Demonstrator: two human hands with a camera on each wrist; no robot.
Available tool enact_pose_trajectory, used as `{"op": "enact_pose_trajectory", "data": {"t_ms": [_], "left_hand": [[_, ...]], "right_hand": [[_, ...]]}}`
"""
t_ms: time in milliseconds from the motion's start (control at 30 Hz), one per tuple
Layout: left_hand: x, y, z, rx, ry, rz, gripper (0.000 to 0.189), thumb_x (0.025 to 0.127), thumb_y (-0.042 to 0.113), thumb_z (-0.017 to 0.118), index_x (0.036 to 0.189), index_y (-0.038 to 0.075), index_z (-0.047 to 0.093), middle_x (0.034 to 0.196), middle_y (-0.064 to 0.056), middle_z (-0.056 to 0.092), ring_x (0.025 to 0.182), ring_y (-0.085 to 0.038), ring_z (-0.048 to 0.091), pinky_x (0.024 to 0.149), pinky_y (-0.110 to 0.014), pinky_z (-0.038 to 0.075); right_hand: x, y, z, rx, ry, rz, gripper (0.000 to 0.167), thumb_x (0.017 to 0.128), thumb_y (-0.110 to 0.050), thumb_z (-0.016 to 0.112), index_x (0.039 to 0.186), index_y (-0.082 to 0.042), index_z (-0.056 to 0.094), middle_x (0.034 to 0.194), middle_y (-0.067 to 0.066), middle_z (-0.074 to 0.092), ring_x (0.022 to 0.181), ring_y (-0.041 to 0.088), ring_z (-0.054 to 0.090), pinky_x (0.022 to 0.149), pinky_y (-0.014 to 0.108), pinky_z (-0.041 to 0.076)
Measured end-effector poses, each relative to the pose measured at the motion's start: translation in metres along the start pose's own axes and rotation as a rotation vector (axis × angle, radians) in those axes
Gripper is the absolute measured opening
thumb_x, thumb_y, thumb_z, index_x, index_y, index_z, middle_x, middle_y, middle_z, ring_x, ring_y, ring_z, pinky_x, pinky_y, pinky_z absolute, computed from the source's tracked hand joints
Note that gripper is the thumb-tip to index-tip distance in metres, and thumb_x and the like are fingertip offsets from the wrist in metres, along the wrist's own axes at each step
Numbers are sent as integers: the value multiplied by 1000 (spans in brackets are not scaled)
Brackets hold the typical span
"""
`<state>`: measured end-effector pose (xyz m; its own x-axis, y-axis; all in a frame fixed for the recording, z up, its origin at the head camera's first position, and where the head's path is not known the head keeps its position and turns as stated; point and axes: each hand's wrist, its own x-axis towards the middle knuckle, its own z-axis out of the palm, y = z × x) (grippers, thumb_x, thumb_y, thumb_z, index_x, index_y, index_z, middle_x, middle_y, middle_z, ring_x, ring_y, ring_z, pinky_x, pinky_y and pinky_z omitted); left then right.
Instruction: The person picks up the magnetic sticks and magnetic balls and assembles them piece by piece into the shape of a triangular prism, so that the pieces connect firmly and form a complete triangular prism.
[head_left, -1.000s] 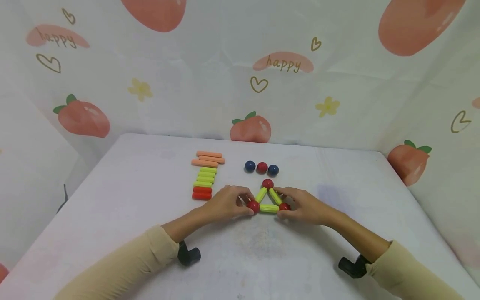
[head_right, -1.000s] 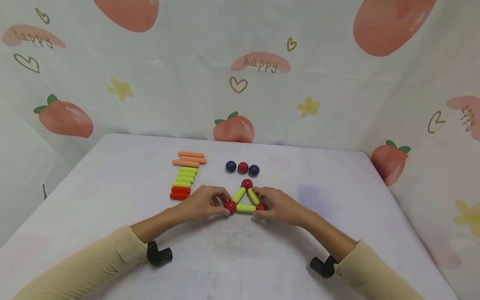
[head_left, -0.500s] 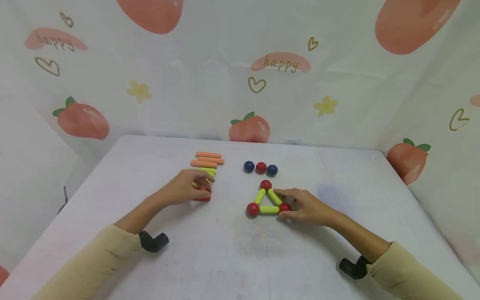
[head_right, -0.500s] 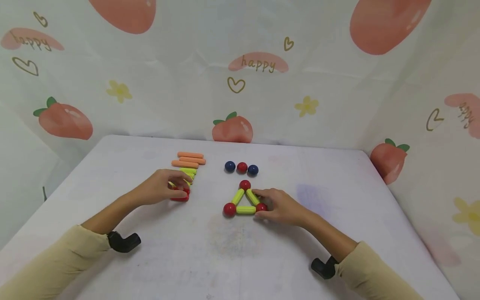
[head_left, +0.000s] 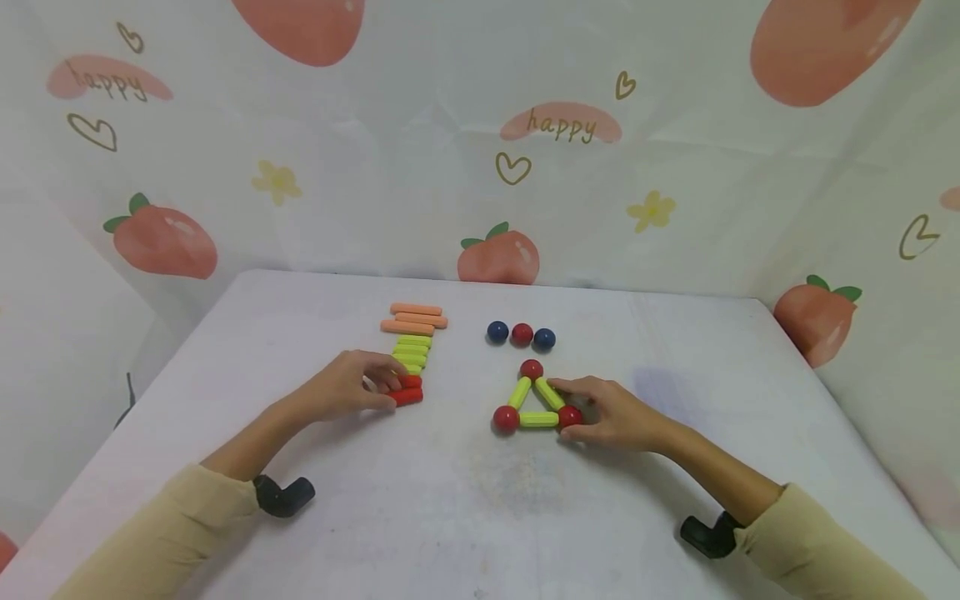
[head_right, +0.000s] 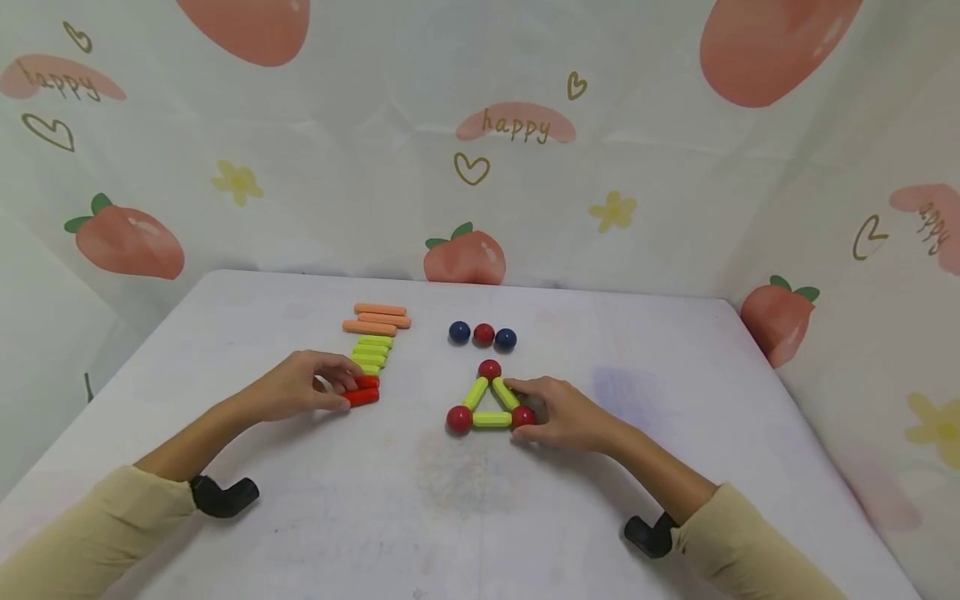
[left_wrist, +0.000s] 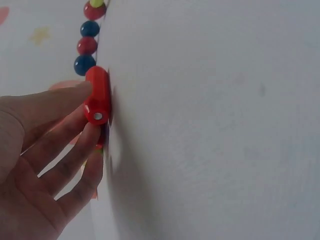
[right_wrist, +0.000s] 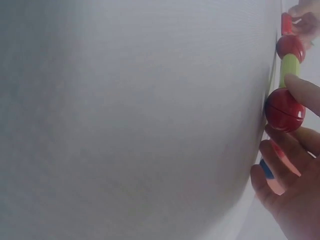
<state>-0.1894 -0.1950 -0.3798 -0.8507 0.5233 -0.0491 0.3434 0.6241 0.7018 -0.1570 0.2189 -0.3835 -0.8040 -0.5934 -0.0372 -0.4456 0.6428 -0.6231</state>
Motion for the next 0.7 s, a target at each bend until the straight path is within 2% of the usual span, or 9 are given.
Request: {"op": "enact_pose_trajectory", "data": {"t_ms": [167, 333, 500, 700], "left_hand": [[-1, 7, 7, 51, 35, 9, 34, 80, 11, 83, 112, 5, 70, 90, 1, 70, 84, -15, 64, 74, -29, 54], [4, 21, 15, 83, 7, 57, 31, 84, 8, 78, 113, 6, 70, 91, 3, 70, 84, -14, 64, 76, -30, 55], [21, 41, 30, -30, 16, 109, 40, 88, 12, 75, 125, 5, 65, 101, 0, 71, 93, -16, 66, 79, -28, 56], [51, 67, 50, -165, 51, 140, 51, 90, 11, 74, 138, 3, 56, 105, -5, 71, 100, -20, 67, 81, -28, 57]], "right_hand": [[0, -1, -1, 3, 0, -4, 72, 84, -25, 81, 146, -5, 49, 139, 13, 57, 127, 33, 53, 97, 50, 50], [0, -1, -1, -4, 1, -12, 72, 84, -24, 81, 146, -5, 50, 138, 13, 58, 126, 32, 53, 98, 50, 50], [0, -1, -1, -7, 6, -14, 72, 83, -25, 81, 145, -5, 50, 138, 13, 58, 126, 32, 54, 98, 50, 50], [1, 0, 0, 3, 4, -7, 73, 83, -25, 82, 145, -5, 50, 138, 13, 58, 126, 32, 53, 98, 50, 50]]}}
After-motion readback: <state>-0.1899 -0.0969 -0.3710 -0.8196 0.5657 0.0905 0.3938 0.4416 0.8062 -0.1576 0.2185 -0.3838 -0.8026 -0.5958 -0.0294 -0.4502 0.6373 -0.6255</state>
